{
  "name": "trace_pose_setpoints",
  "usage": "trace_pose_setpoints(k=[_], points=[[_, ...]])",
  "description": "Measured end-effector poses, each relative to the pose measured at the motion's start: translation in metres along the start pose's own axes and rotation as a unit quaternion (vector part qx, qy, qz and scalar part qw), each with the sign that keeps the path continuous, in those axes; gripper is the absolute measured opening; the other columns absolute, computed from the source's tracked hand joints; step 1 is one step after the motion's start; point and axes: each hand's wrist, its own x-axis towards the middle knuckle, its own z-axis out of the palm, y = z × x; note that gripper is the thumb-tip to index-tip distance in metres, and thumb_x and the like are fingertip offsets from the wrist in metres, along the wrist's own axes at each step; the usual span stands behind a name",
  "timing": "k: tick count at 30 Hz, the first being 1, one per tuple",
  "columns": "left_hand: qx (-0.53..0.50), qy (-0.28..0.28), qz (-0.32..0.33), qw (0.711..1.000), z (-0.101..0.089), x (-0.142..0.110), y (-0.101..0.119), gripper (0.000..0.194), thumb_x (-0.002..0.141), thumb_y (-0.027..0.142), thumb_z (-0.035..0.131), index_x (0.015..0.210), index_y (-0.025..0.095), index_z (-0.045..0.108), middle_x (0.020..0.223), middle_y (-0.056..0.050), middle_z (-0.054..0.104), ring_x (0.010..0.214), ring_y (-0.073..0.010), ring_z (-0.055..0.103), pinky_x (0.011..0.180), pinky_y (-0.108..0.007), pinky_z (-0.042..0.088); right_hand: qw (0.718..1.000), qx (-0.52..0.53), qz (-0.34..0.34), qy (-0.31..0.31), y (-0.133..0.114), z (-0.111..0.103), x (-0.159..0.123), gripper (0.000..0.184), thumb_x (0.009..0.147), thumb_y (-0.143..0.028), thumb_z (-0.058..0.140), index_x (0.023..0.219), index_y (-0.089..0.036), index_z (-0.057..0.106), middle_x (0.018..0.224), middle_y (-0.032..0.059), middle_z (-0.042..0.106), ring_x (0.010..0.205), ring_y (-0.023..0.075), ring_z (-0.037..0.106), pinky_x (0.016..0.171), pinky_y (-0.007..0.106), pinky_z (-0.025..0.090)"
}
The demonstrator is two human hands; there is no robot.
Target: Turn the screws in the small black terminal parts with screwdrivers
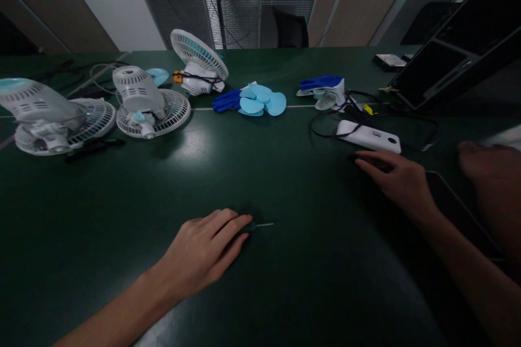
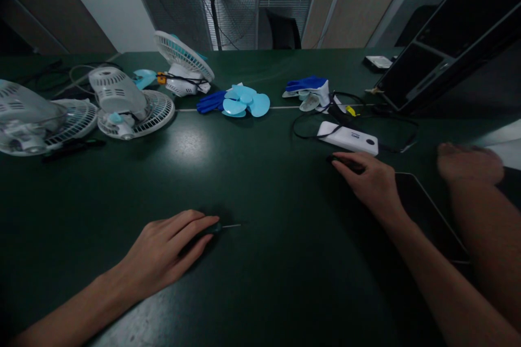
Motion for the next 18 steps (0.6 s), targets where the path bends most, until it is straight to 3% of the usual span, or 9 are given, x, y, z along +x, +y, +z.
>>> trace_pose_setpoints(k=[10, 13, 18], points=[[-0.004, -0.005, -0.006, 1.000, -0.001, -0.001, 0.001, 0.035, 0.102, 0.026, 0.052, 0.136, 0.020, 0.053, 0.113, -0.007, 0.067, 0.089, -0.0169, 0.069, 0.065, -0.031, 0.060, 1.000, -0.003, 0.010, -0.007, -0.007, 0.003, -0.002, 0.036, 0.090, -0.048, 0.065, 0.111, -0.020, 0.075, 0.105, 0.0083, 0.074, 0.088, 0.0227, 0.070, 0.077, 0.036, 0.054], [-0.004, -0.006, -0.007, 1.000, 0.000, 0.000, 0.000, 0.034, 0.102, 0.027, 0.052, 0.136, 0.020, 0.054, 0.113, -0.006, 0.067, 0.088, -0.0169, 0.069, 0.065, -0.031, 0.060, 0.996, 0.043, -0.029, -0.069, -0.030, 0.005, -0.008, 0.035, 0.091, -0.049, 0.065, 0.115, -0.025, 0.072, 0.110, 0.0059, 0.073, 0.093, 0.0225, 0.069, 0.079, 0.038, 0.055], [-0.002, 0.004, -0.005, 1.000, -0.001, 0.001, 0.000, 0.034, 0.102, 0.026, 0.052, 0.135, 0.019, 0.055, 0.112, -0.007, 0.067, 0.087, -0.0170, 0.069, 0.063, -0.030, 0.059, 0.960, 0.144, -0.132, -0.199, -0.088, 0.012, -0.032, 0.027, 0.097, -0.038, 0.061, 0.121, -0.029, 0.068, 0.118, 0.0056, 0.068, 0.105, 0.0217, 0.065, 0.084, 0.038, 0.055]])
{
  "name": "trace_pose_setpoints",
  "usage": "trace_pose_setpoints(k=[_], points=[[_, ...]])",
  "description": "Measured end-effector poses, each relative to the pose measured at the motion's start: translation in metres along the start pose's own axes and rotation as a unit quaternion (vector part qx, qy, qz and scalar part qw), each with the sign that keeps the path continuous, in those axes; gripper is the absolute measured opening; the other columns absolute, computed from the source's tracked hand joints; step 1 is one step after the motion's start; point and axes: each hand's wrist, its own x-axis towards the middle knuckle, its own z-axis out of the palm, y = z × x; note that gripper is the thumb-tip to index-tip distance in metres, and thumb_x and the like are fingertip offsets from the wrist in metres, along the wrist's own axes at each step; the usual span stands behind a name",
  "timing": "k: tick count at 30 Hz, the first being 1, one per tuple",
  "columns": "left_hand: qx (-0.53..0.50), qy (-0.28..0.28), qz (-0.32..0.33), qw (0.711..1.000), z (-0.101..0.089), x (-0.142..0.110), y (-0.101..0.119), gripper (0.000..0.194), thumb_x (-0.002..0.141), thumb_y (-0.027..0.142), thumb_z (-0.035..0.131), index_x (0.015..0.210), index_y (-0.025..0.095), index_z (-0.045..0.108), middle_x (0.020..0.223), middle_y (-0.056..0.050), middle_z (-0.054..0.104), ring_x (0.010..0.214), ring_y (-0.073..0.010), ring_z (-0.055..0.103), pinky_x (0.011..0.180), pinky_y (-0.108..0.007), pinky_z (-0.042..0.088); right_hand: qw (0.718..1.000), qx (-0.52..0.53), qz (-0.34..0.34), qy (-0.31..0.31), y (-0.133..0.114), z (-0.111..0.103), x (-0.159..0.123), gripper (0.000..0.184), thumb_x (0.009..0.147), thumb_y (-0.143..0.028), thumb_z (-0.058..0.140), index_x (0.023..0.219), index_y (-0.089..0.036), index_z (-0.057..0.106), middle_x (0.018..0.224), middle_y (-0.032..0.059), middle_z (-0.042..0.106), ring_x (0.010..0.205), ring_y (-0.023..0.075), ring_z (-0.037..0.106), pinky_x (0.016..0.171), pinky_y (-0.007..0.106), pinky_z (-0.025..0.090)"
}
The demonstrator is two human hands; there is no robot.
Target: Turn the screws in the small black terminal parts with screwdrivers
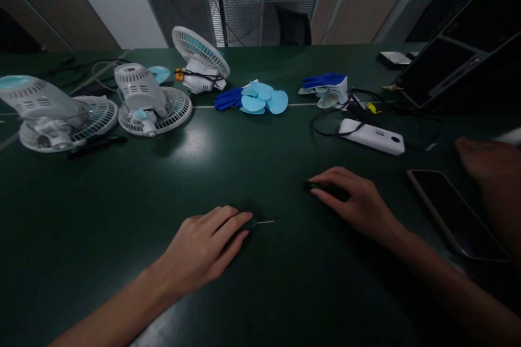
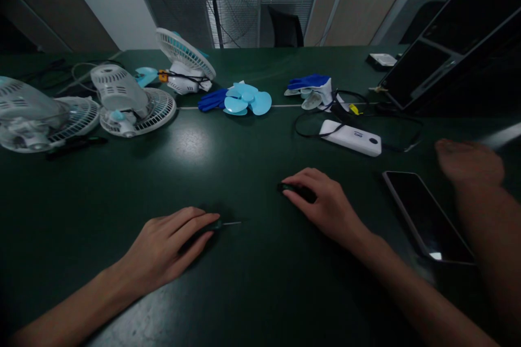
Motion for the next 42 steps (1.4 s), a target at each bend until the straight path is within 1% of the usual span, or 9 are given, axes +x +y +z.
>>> trace_pose_setpoints(k=[4, 7, 9, 15, 19, 25, 31, 38, 42], points=[[-0.014, 0.019, 0.017, 1.000, -0.003, 0.001, 0.003, 0.033, 0.099, 0.023, 0.055, 0.131, 0.017, 0.058, 0.109, -0.007, 0.067, 0.087, -0.0170, 0.068, 0.061, -0.029, 0.057, 0.995, 0.018, -0.079, -0.055, -0.034, 0.020, -0.005, 0.025, 0.097, -0.030, 0.062, 0.121, -0.029, 0.066, 0.115, 0.0041, 0.068, 0.105, 0.0202, 0.063, 0.089, 0.039, 0.049], [-0.025, 0.036, 0.031, 0.999, -0.006, 0.000, 0.005, 0.033, 0.096, 0.019, 0.058, 0.129, 0.016, 0.059, 0.104, -0.007, 0.068, 0.082, -0.0167, 0.066, 0.059, -0.029, 0.055, 0.988, 0.034, -0.124, -0.089, -0.046, 0.027, -0.008, 0.025, 0.096, -0.028, 0.064, 0.120, -0.030, 0.066, 0.112, 0.0014, 0.069, 0.103, 0.0182, 0.062, 0.088, 0.038, 0.044], [-0.028, 0.042, 0.041, 0.998, -0.006, 0.000, 0.005, 0.034, 0.094, 0.017, 0.059, 0.128, 0.015, 0.060, 0.103, -0.007, 0.068, 0.082, -0.0170, 0.066, 0.058, -0.029, 0.055, 0.984, 0.046, -0.137, -0.107, -0.050, 0.028, -0.008, 0.024, 0.096, -0.028, 0.064, 0.120, -0.030, 0.065, 0.110, -0.0001, 0.069, 0.101, 0.0169, 0.062, 0.086, 0.037, 0.042], [-0.009, 0.025, 0.051, 0.998, -0.004, 0.000, 0.005, 0.034, 0.096, 0.019, 0.058, 0.130, 0.016, 0.061, 0.103, -0.008, 0.067, 0.081, -0.0184, 0.066, 0.056, -0.032, 0.056, 0.981, 0.059, -0.143, -0.117, -0.054, 0.029, -0.010, 0.022, 0.096, -0.031, 0.065, 0.118, -0.029, 0.067, 0.106, -0.0004, 0.069, 0.098, 0.0161, 0.062, 0.086, 0.036, 0.037], [-0.013, 0.013, 0.064, 0.998, -0.004, 0.001, 0.006, 0.035, 0.096, 0.019, 0.058, 0.130, 0.016, 0.061, 0.103, -0.008, 0.067, 0.082, -0.0184, 0.066, 0.058, -0.032, 0.057, 0.976, 0.075, -0.152, -0.134, -0.057, 0.030, -0.011, 0.023, 0.095, -0.030, 0.066, 0.118, -0.028, 0.067, 0.106, -0.0003, 0.069, 0.097, 0.0155, 0.061, 0.085, 0.035, 0.036], [-0.016, -0.004, 0.080, 0.997, -0.005, 0.004, 0.006, 0.033, 0.098, 0.020, 0.055, 0.130, 0.016, 0.059, 0.102, -0.007, 0.068, 0.084, -0.0179, 0.067, 0.063, -0.031, 0.057, 0.976, 0.077, -0.154, -0.132, -0.058, 0.032, -0.011, 0.022, 0.096, -0.030, 0.065, 0.117, -0.028, 0.067, 0.105, -0.0003, 0.069, 0.097, 0.0158, 0.060, 0.084, 0.035, 0.036], [0.009, -0.050, 0.136, 0.989, -0.007, 0.008, 0.009, 0.030, 0.104, 0.024, 0.044, 0.131, 0.018, 0.056, 0.100, -0.004, 0.068, 0.075, -0.0146, 0.065, 0.056, -0.026, 0.052, 0.975, 0.073, -0.162, -0.134, -0.059, 0.032, -0.011, 0.021, 0.094, -0.029, 0.066, 0.115, -0.026, 0.067, 0.104, -0.0002, 0.069, 0.095, 0.0155, 0.060, 0.084, 0.035, 0.036], [-0.012, -0.023, 0.105, 0.994, -0.008, 0.006, 0.009, 0.030, 0.102, 0.020, 0.048, 0.130, 0.016, 0.057, 0.100, -0.006, 0.068, 0.081, -0.0164, 0.067, 0.062, -0.028, 0.055, 0.976, 0.058, -0.159, -0.136, -0.058, 0.030, -0.012, 0.021, 0.096, -0.032, 0.064, 0.116, -0.027, 0.068, 0.105, 0.0011, 0.068, 0.097, 0.0167, 0.060, 0.085, 0.036, 0.038], [-0.010, -0.010, 0.093, 0.996, -0.007, 0.005, 0.007, 0.033, 0.100, 0.020, 0.051, 0.132, 0.016, 0.058, 0.101, -0.007, 0.068, 0.082, -0.0178, 0.068, 0.061, -0.030, 0.058, 0.976, 0.018, -0.168, -0.136, -0.049, 0.029, -0.017, 0.026, 0.099, -0.033, 0.060, 0.123, -0.029, 0.067, 0.108, 0.0032, 0.066, 0.099, 0.0183, 0.060, 0.088, 0.037, 0.042]])
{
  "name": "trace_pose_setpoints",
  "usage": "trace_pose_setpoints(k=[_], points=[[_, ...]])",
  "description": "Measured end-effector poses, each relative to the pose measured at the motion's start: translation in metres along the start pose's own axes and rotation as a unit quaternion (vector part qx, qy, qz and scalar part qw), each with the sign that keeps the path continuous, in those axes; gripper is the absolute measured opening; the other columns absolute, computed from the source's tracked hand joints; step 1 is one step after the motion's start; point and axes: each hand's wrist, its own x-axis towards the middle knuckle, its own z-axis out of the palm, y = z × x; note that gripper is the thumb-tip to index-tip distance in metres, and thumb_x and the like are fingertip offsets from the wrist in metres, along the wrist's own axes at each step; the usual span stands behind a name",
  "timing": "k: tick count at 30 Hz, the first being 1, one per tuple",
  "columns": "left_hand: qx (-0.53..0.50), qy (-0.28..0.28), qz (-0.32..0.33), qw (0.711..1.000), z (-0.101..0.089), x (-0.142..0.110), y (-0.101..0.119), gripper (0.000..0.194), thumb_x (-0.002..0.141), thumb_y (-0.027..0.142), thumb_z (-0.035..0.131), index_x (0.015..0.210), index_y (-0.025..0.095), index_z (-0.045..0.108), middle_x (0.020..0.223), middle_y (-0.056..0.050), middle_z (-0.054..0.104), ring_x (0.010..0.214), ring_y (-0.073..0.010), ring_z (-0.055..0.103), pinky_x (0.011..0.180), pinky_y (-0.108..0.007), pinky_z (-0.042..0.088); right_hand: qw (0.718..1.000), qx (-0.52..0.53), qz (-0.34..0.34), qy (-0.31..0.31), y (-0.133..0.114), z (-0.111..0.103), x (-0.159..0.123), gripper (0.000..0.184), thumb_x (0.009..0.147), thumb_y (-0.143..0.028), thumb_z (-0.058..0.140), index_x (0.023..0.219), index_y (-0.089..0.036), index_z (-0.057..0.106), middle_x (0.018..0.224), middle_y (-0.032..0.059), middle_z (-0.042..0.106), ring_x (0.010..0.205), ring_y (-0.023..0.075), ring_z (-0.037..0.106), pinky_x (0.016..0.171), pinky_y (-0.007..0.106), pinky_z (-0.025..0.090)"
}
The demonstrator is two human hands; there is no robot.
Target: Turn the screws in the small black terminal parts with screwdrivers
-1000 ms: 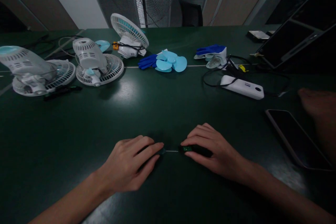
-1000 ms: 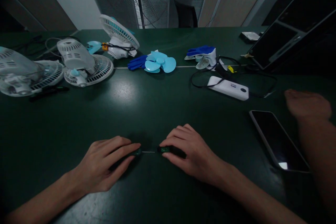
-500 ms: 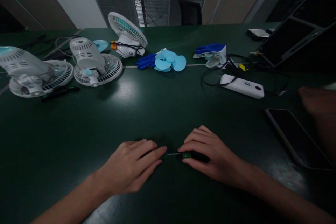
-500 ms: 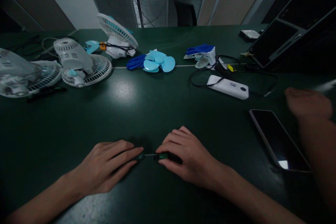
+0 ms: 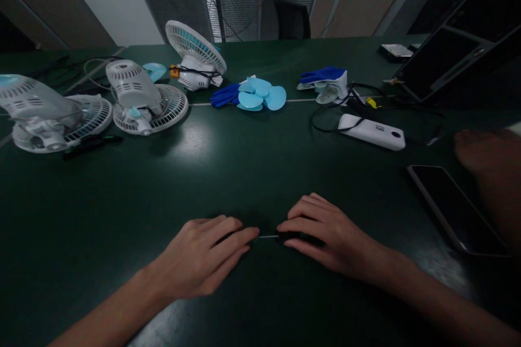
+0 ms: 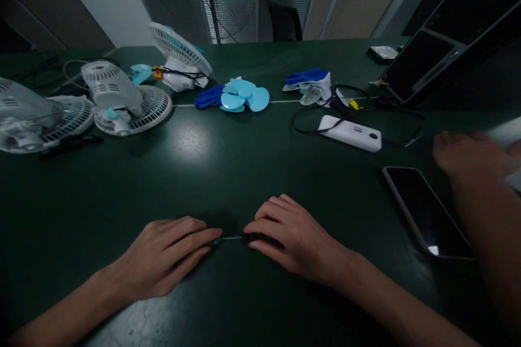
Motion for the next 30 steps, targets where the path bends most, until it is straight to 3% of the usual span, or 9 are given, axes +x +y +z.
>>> trace_pose_setpoints(k=[5, 9, 13, 16, 26, 30], points=[[-0.001, 0.005, -0.005, 1.000, 0.002, -0.002, -0.001, 0.034, 0.100, 0.020, 0.052, 0.133, 0.017, 0.058, 0.102, -0.007, 0.068, 0.082, -0.0178, 0.068, 0.060, -0.031, 0.059, 0.999, -0.040, -0.004, 0.013, 0.030, -0.008, -0.013, 0.033, 0.098, -0.033, 0.061, 0.131, -0.036, 0.065, 0.108, 0.0027, 0.065, 0.097, 0.0181, 0.060, 0.084, 0.036, 0.047], [0.000, 0.011, -0.005, 1.000, 0.001, -0.002, -0.001, 0.033, 0.100, 0.020, 0.051, 0.132, 0.016, 0.059, 0.101, -0.007, 0.067, 0.081, -0.0166, 0.068, 0.058, -0.028, 0.058, 0.989, -0.086, 0.079, 0.090, 0.073, -0.032, -0.023, 0.035, 0.099, -0.033, 0.058, 0.133, -0.036, 0.066, 0.111, 0.0054, 0.064, 0.096, 0.0203, 0.061, 0.077, 0.035, 0.051], [0.001, 0.009, -0.004, 1.000, 0.000, -0.004, -0.001, 0.033, 0.101, 0.021, 0.049, 0.131, 0.016, 0.059, 0.101, -0.007, 0.067, 0.082, -0.0162, 0.068, 0.061, -0.027, 0.058, 0.951, -0.182, 0.186, 0.168, 0.112, -0.062, -0.040, 0.037, 0.100, -0.041, 0.053, 0.132, -0.029, 0.067, 0.104, 0.0082, 0.065, 0.090, 0.0239, 0.061, 0.077, 0.038, 0.048], [-0.001, 0.004, -0.005, 1.000, 0.000, -0.005, -0.001, 0.034, 0.101, 0.021, 0.050, 0.133, 0.017, 0.058, 0.103, -0.007, 0.068, 0.084, -0.0168, 0.068, 0.063, -0.028, 0.059, 0.914, -0.245, 0.248, 0.209, 0.128, -0.072, -0.050, 0.042, 0.100, -0.046, 0.052, 0.131, -0.023, 0.068, 0.101, 0.0105, 0.066, 0.083, 0.0231, 0.060, 0.075, 0.037, 0.046], [-0.001, -0.001, -0.012, 1.000, 0.001, -0.005, -0.001, 0.034, 0.102, 0.023, 0.048, 0.134, 0.018, 0.057, 0.105, -0.007, 0.067, 0.083, -0.0164, 0.067, 0.062, -0.028, 0.058, 0.897, -0.227, 0.275, 0.263, 0.120, -0.072, -0.049, 0.045, 0.097, -0.044, 0.057, 0.132, -0.018, 0.066, 0.102, 0.0099, 0.072, 0.083, 0.0206, 0.064, 0.081, 0.035, 0.048], [0.002, 0.001, -0.015, 1.000, 0.002, -0.004, -0.001, 0.033, 0.102, 0.023, 0.048, 0.133, 0.018, 0.057, 0.105, -0.007, 0.067, 0.082, -0.0158, 0.067, 0.061, -0.027, 0.057, 0.871, -0.190, 0.341, 0.297, 0.111, -0.079, -0.052, 0.040, 0.093, -0.043, 0.064, 0.123, -0.018, 0.068, 0.093, 0.0075, 0.074, 0.078, 0.0192, 0.067, 0.078, 0.033, 0.049]])
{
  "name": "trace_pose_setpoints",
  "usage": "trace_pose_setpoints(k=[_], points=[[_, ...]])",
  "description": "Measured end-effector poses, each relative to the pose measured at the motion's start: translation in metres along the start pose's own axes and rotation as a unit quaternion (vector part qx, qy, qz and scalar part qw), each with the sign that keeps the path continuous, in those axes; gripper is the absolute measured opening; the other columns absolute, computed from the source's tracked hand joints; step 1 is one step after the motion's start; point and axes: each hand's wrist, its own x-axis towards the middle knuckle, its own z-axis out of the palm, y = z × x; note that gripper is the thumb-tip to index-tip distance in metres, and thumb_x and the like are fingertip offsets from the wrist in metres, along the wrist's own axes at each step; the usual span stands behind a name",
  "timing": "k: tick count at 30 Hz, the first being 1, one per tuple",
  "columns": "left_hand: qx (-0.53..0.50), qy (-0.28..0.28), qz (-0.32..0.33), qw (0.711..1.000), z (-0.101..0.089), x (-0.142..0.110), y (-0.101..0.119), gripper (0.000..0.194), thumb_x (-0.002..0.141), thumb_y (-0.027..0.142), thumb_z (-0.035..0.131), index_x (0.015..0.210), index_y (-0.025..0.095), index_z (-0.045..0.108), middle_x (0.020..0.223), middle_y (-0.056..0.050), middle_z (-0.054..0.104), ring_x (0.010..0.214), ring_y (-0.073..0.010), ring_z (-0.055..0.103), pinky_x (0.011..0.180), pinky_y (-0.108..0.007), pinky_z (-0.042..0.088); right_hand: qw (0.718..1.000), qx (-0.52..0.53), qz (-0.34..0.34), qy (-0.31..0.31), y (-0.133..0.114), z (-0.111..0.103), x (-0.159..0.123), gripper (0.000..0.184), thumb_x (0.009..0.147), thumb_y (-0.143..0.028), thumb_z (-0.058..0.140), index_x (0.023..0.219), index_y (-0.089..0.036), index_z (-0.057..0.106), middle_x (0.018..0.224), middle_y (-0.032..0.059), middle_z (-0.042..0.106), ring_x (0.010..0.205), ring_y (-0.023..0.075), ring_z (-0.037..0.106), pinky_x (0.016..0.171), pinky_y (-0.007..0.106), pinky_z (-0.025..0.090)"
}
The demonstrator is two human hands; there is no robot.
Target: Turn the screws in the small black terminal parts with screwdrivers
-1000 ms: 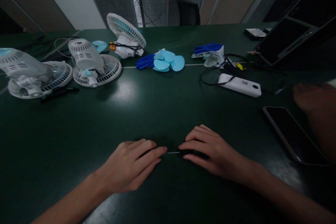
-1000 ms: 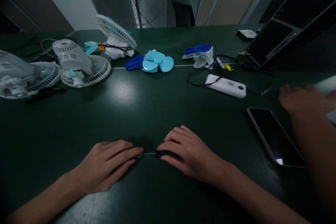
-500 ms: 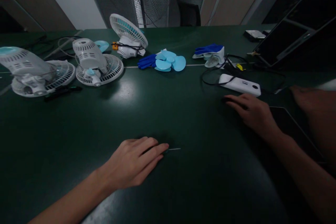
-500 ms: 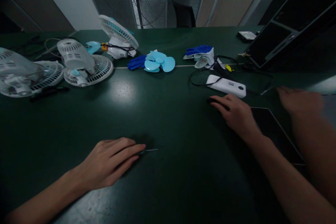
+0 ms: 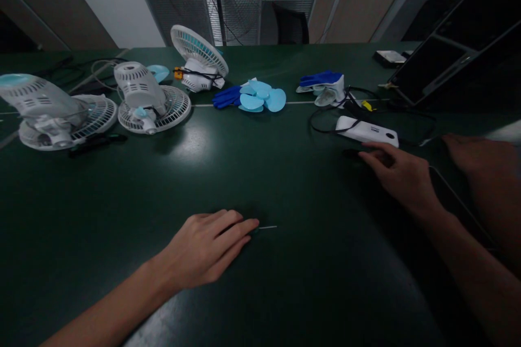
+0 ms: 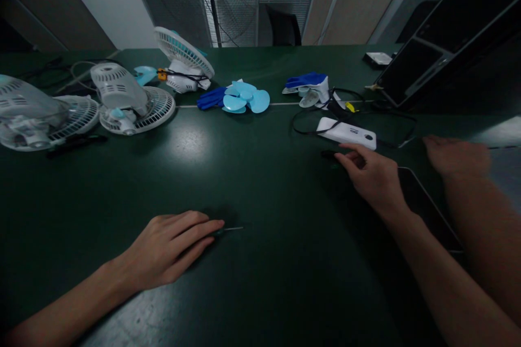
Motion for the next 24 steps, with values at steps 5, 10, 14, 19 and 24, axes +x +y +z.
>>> trace_pose_setpoints(k=[5, 10, 14, 19, 24], points=[[0.002, -0.001, -0.002, 1.000, 0.000, 0.000, 0.001, 0.033, 0.102, 0.023, 0.047, 0.133, 0.018, 0.058, 0.104, -0.006, 0.066, 0.081, -0.0155, 0.067, 0.061, -0.027, 0.057, 0.995, -0.022, 0.036, -0.091, 0.010, -0.010, 0.002, 0.029, 0.081, -0.047, 0.078, 0.095, -0.022, 0.073, 0.084, 0.0042, 0.073, 0.074, 0.0192, 0.066, 0.069, 0.033, 0.047], [-0.007, -0.003, -0.004, 1.000, -0.001, -0.001, 0.001, 0.034, 0.102, 0.023, 0.047, 0.134, 0.018, 0.057, 0.104, -0.006, 0.067, 0.081, -0.0155, 0.067, 0.061, -0.028, 0.057, 0.990, 0.011, 0.009, -0.139, 0.017, -0.012, 0.003, 0.029, 0.081, -0.045, 0.078, 0.103, -0.025, 0.076, 0.091, 0.0049, 0.076, 0.077, 0.0204, 0.067, 0.071, 0.034, 0.047], [-0.011, -0.008, -0.001, 1.000, 0.000, -0.001, 0.000, 0.034, 0.102, 0.022, 0.049, 0.135, 0.018, 0.056, 0.104, -0.007, 0.067, 0.082, -0.0164, 0.067, 0.062, -0.029, 0.058, 0.989, 0.014, 0.006, -0.145, 0.018, -0.011, 0.003, 0.023, 0.084, -0.042, 0.076, 0.101, -0.027, 0.077, 0.097, 0.0039, 0.076, 0.079, 0.0196, 0.068, 0.073, 0.034, 0.046], [-0.008, -0.014, -0.005, 1.000, 0.002, -0.001, -0.001, 0.035, 0.102, 0.022, 0.048, 0.137, 0.018, 0.055, 0.105, -0.007, 0.066, 0.082, -0.0162, 0.068, 0.061, -0.029, 0.058, 0.991, 0.012, -0.027, -0.132, 0.021, -0.008, 0.004, 0.024, 0.087, -0.047, 0.071, 0.097, -0.025, 0.075, 0.099, 0.0060, 0.076, 0.079, 0.0206, 0.067, 0.074, 0.035, 0.047], [-0.015, -0.013, -0.003, 1.000, 0.001, -0.002, -0.001, 0.034, 0.102, 0.021, 0.048, 0.135, 0.018, 0.055, 0.105, -0.007, 0.067, 0.082, -0.0162, 0.067, 0.062, -0.028, 0.057, 0.991, 0.018, -0.031, -0.131, 0.017, -0.007, 0.005, 0.027, 0.087, -0.048, 0.068, 0.093, -0.022, 0.072, 0.095, 0.0090, 0.074, 0.078, 0.0217, 0.065, 0.073, 0.036, 0.046]])
